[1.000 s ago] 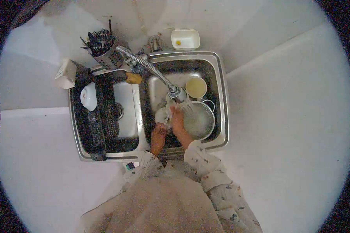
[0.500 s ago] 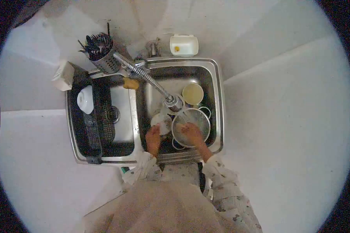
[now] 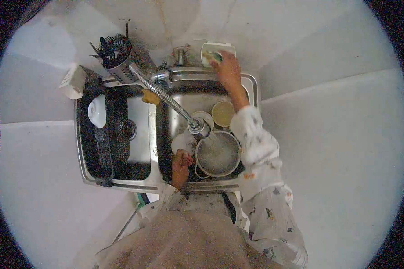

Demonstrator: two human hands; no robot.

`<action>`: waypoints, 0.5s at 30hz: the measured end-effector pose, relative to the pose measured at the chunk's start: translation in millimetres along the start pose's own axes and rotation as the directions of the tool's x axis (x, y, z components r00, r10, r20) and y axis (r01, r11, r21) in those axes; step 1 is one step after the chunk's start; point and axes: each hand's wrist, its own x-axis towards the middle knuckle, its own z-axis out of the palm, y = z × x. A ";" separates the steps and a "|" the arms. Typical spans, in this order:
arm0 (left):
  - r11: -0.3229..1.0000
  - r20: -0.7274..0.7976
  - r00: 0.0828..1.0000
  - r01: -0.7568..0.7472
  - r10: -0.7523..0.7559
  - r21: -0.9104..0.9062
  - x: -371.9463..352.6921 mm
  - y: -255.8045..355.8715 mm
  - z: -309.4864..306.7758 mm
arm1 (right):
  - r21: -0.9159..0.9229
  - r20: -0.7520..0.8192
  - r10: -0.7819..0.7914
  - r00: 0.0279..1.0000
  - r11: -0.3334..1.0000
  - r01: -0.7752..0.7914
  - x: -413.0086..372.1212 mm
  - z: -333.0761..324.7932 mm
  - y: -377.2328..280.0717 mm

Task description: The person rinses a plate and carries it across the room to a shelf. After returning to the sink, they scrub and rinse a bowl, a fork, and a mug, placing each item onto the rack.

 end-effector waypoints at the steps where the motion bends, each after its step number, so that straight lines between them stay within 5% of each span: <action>1: 0.975 0.057 0.997 -0.063 0.052 0.215 0.3 10.2 3.7 | 0.134 0.040 0.079 0.996 0.987 -0.084 -16.2 -5.7 -7.9; 2: 0.977 0.051 0.997 -0.062 0.053 0.206 1.6 14.5 7.1 | 0.259 0.094 0.148 0.984 0.951 -0.168 -42.7 -21.5 -21.9; 3: 0.961 0.087 0.995 -0.071 0.050 0.268 1.7 16.9 10.9 | 0.165 0.445 0.368 0.817 0.863 -0.478 -62.5 -44.3 -40.8; 4: 0.941 0.123 0.991 -0.081 0.043 0.329 1.7 17.6 14.8 | 0.303 0.567 0.316 0.761 0.779 -0.549 -106.4 -42.3 -36.9; 5: 0.944 0.122 0.992 -0.079 0.042 0.320 3.3 16.7 20.5 | 0.337 0.780 0.187 0.598 0.679 -0.652 -151.1 -24.2 -16.0; 7: 0.955 0.158 0.987 -0.068 0.022 0.289 6.0 8.1 31.3 | 0.270 0.536 0.135 0.834 0.908 -0.320 -208.2 -42.2 -41.6; 8: 0.956 0.164 0.986 -0.070 0.023 0.285 6.7 1.4 35.3 | 0.265 0.533 0.138 0.834 0.910 -0.320 -214.5 -46.9 -50.0; 9: 0.924 0.149 0.982 -0.159 0.113 0.348 7.1 -5.1 39.0 | 0.474 0.665 0.396 0.633 0.432 -0.767 -217.8 -51.1 -57.6; 10: 0.879 0.140 0.969 -0.243 0.202 0.411 5.6 -11.5 41.9 | 0.467 0.836 0.438 0.330 -0.253 -0.848 -219.1 -53.6 -63.8; 11: 0.878 0.145 0.969 -0.244 0.202 0.411 4.5 -0.9 47.8 | 0.469 0.834 0.442 0.330 -0.254 -0.846 -210.5 -60.3 -73.2; 12: 0.880 0.124 0.980 -0.193 0.154 0.434 5.4 21.3 55.6 | 0.442 0.744 0.462 0.482 0.200 -0.874 -196.8 -70.4 -84.8; 13: 0.878 0.102 0.989 -0.142 0.107 0.457 9.5 34.7 61.3 | 0.316 0.664 0.404 0.629 0.612 -0.725 -190.0 -76.0 -90.6; 14: 0.876 0.109 0.988 -0.147 0.109 0.459 16.8 35.1 63.3 | 0.318 0.660 0.408 0.631 0.609 -0.727 -192.1 -75.0 -91.3; 15: 0.923 0.097 0.994 0.009 -0.050 0.386 25.9 32.4 65.3 | 0.381 0.669 0.459 0.584 0.464 -0.800 -196.7 -71.2 -89.8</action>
